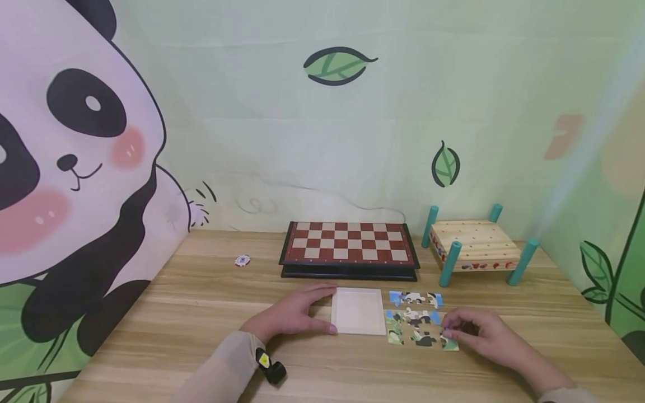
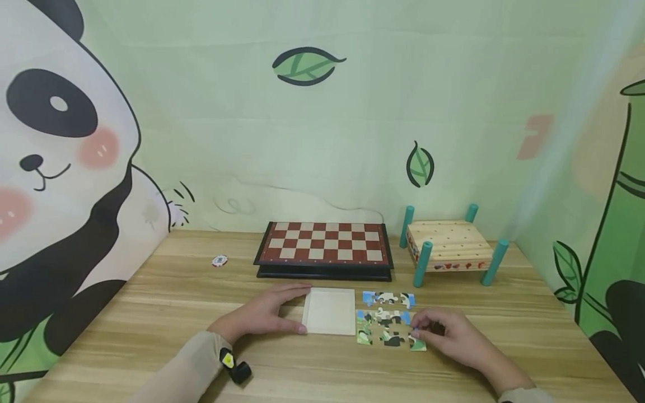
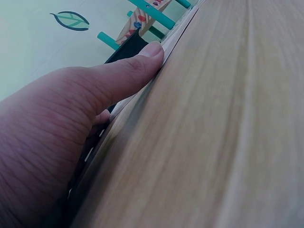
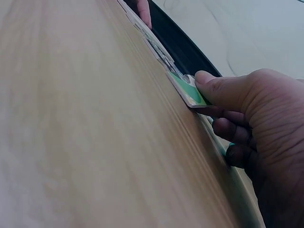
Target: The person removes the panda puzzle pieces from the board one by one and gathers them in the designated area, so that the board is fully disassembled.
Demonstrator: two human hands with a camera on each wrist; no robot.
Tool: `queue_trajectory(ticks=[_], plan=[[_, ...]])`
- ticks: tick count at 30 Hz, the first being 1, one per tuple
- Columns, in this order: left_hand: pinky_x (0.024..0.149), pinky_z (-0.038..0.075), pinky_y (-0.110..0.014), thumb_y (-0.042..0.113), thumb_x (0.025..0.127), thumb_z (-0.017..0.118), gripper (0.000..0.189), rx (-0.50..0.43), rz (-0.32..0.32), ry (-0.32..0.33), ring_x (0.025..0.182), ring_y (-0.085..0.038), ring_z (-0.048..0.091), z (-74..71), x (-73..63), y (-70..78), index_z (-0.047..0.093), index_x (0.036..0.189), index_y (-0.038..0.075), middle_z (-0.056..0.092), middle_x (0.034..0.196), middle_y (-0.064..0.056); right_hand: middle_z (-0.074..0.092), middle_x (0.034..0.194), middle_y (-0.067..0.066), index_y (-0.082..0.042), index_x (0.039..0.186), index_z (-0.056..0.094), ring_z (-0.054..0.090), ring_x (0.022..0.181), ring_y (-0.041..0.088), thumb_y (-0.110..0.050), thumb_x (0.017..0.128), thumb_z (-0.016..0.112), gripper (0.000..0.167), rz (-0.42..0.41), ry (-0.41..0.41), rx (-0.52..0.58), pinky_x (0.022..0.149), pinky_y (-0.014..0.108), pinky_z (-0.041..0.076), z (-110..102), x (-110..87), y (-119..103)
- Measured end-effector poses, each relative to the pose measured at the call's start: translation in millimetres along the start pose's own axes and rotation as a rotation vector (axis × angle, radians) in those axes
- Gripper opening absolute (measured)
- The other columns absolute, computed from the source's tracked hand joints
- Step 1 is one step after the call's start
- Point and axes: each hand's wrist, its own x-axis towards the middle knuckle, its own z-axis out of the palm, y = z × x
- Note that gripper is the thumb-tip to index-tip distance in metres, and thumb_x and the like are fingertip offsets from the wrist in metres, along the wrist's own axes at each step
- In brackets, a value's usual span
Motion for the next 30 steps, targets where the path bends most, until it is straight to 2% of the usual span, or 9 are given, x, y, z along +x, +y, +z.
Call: queue_trajectory(ticks=[21,30], plan=[[0.120,0.026,-0.046,0.070,0.079,0.072,0.094,-0.010,0.011,0.004,0.146,-0.021,0.032,-1.6,0.4,1.2,0.044,0.153,0.020,0.040,0.158,0.003,0.067,0.092,-0.015,-0.023,0.101,0.071,0.062,0.080,0.006,-0.019,0.094,0.073,0.009,0.020,-0.025,-0.031,0.067,0.025,0.054,-1.7,2.0,-2.5],[0.119,0.027,-0.047,0.072,0.079,0.070,0.094,0.004,0.016,0.012,0.146,-0.022,0.033,1.4,0.3,-1.8,0.044,0.153,0.021,0.040,0.158,0.003,0.068,0.090,-0.004,-0.022,0.102,0.070,0.061,0.077,0.007,-0.013,0.093,0.073,0.014,-0.061,-0.042,0.014,0.063,0.024,0.053,0.6,1.8,1.3]])
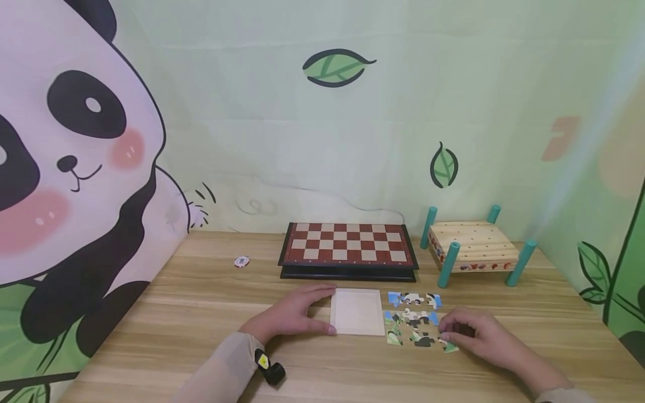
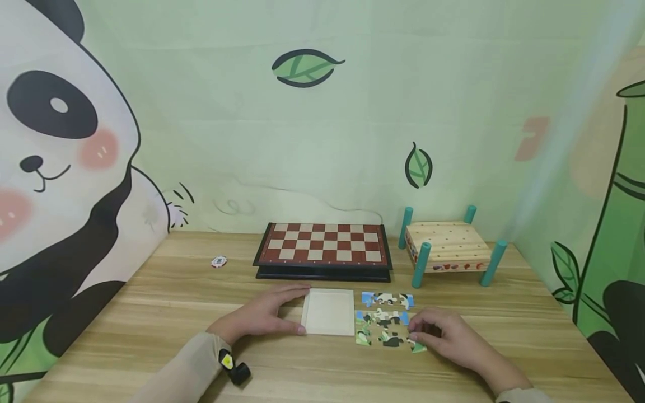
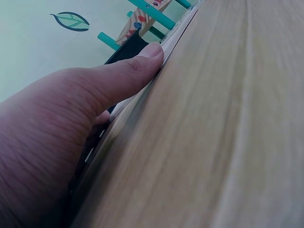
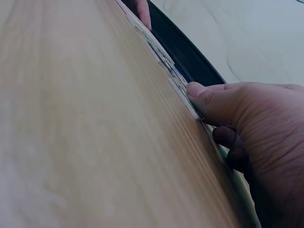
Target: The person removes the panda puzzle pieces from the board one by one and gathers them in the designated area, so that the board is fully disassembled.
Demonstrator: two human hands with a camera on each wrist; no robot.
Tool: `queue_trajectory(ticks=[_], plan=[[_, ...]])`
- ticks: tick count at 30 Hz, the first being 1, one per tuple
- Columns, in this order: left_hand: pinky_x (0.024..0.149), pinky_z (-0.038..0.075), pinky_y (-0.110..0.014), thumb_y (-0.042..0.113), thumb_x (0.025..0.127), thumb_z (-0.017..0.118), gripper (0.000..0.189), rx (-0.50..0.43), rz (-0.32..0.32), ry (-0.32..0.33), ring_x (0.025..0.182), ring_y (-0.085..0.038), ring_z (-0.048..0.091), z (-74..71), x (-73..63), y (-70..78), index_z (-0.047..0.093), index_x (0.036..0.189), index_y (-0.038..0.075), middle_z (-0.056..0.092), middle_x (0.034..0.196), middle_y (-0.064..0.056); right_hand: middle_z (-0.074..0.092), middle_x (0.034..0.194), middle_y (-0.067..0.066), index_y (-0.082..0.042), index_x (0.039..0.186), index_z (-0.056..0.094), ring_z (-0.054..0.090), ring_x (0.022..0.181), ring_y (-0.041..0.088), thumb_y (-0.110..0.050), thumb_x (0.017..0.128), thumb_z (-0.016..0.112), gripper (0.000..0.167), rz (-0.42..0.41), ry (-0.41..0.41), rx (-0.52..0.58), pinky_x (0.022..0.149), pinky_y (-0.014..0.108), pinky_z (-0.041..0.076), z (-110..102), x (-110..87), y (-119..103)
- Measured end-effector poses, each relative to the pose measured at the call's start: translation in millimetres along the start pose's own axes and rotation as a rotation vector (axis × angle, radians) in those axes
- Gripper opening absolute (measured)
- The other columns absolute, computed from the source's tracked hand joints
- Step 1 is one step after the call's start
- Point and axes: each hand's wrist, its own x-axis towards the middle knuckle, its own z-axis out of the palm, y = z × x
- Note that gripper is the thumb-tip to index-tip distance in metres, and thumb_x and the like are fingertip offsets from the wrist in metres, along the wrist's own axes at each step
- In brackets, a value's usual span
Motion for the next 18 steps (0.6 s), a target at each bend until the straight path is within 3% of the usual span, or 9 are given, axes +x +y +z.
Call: queue_trajectory(ticks=[4,10,13,18], plan=[[0.120,0.026,-0.046,0.073,0.078,0.070,0.095,0.002,-0.007,-0.001,0.146,-0.021,0.032,-0.6,-0.4,0.3,0.044,0.153,0.021,0.039,0.158,0.004,0.068,0.090,-0.001,-0.023,0.103,0.070,0.060,0.077,0.007,-0.015,0.093,0.073,0.013,0.009,-0.008,-0.004,0.063,0.024,0.052,-0.8,0.3,0.4],[0.119,0.026,-0.048,0.072,0.079,0.070,0.095,-0.004,-0.005,-0.002,0.146,-0.023,0.032,-0.3,-0.8,0.4,0.044,0.153,0.019,0.039,0.158,0.002,0.067,0.092,-0.011,-0.025,0.103,0.070,0.060,0.079,0.006,-0.015,0.094,0.072,0.014,0.047,0.001,-0.042,0.065,0.024,0.053,-0.4,0.5,-1.4],[0.119,0.026,-0.048,0.071,0.078,0.071,0.095,-0.022,-0.014,-0.005,0.146,-0.023,0.032,-0.2,-1.3,0.6,0.043,0.154,0.020,0.038,0.159,0.001,0.065,0.090,-0.016,-0.025,0.104,0.071,0.059,0.077,0.005,-0.018,0.096,0.070,0.011,0.063,0.049,-0.080,0.063,0.023,0.052,0.1,3.6,-6.2],[0.119,0.028,-0.050,0.072,0.078,0.071,0.096,-0.023,-0.028,-0.010,0.146,-0.024,0.033,1.7,-2.1,-0.5,0.043,0.154,0.022,0.037,0.160,0.001,0.066,0.098,-0.015,-0.023,0.106,0.070,0.060,0.087,0.005,-0.014,0.095,0.071,0.014,-0.026,0.149,-0.189,0.070,0.027,0.055,-0.8,19.2,-17.0]])
